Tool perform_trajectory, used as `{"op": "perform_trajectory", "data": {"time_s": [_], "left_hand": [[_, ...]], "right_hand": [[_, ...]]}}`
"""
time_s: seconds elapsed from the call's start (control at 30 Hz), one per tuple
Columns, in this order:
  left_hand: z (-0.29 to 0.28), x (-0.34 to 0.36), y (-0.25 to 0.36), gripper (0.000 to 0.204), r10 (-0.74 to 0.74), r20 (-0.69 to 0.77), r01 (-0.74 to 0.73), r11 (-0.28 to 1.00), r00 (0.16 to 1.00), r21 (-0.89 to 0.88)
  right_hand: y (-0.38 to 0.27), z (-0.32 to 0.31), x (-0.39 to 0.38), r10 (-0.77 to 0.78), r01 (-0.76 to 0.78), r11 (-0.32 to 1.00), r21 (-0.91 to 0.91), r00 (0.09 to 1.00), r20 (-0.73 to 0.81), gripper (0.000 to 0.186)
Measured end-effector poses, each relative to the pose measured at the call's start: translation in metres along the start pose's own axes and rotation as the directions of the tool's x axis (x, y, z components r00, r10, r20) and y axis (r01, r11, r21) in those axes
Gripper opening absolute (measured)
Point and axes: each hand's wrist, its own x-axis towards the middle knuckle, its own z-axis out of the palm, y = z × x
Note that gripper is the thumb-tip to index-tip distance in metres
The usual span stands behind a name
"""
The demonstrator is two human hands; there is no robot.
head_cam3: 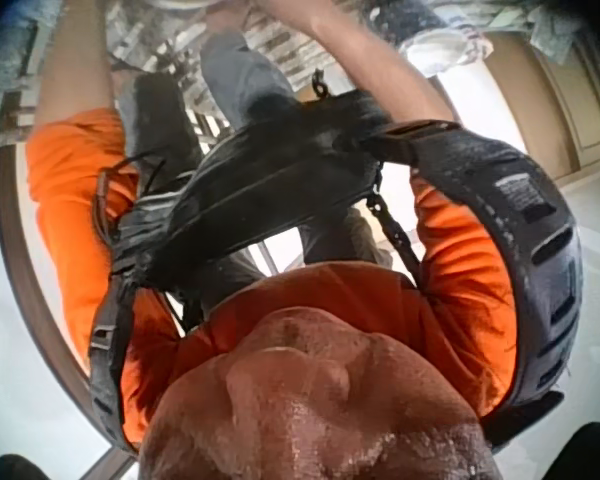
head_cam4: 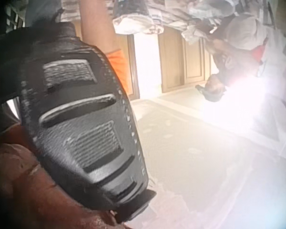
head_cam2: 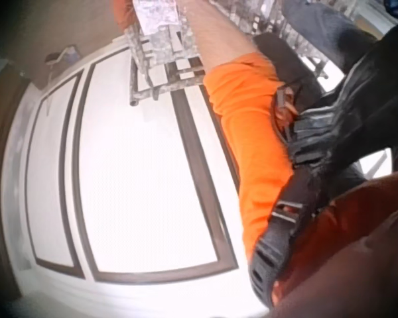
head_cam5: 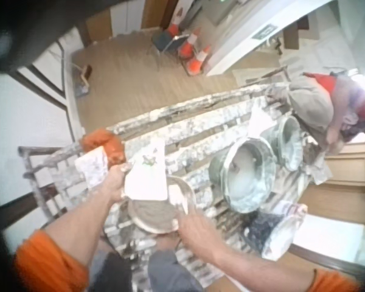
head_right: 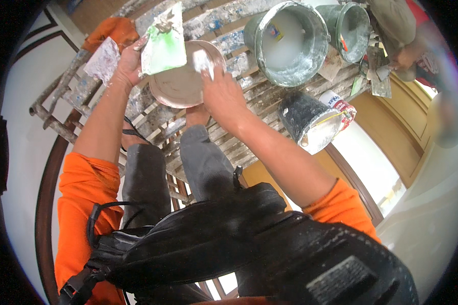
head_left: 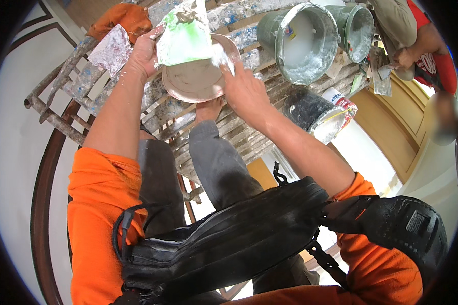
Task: The person applies plaster to a ceiling using a trowel and hawk. They repeatedly scoop plaster from a bucket onto the hawk and spread it across the ceiling surface in smooth strokes.
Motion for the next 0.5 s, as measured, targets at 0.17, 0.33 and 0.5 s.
{"op": "perform_trajectory", "data": {"time_s": [0.17, 0.33, 0.5], "left_hand": [[0.007, -0.005, -0.002, 0.037, -0.032, 0.077, 0.035, 0.999, 0.997, -0.035], [-0.004, -0.006, -0.003, 0.037, 0.014, 0.04, -0.011, 0.998, 0.999, -0.063], [-0.016, -0.002, -0.006, 0.039, 0.036, 0.053, -0.033, 0.998, 0.998, -0.057]], "right_hand": [[0.003, 0.038, 0.002, 0.172, -0.193, 0.97, 0.151, 0.975, 0.138, 0.036], [-0.031, 0.047, -0.005, 0.206, -0.313, 0.9, 0.305, 0.919, 0.336, 0.039], [-0.03, 0.03, 0.018, 0.39, -0.382, 0.824, 0.418, 0.918, 0.069, 0.043]]}}
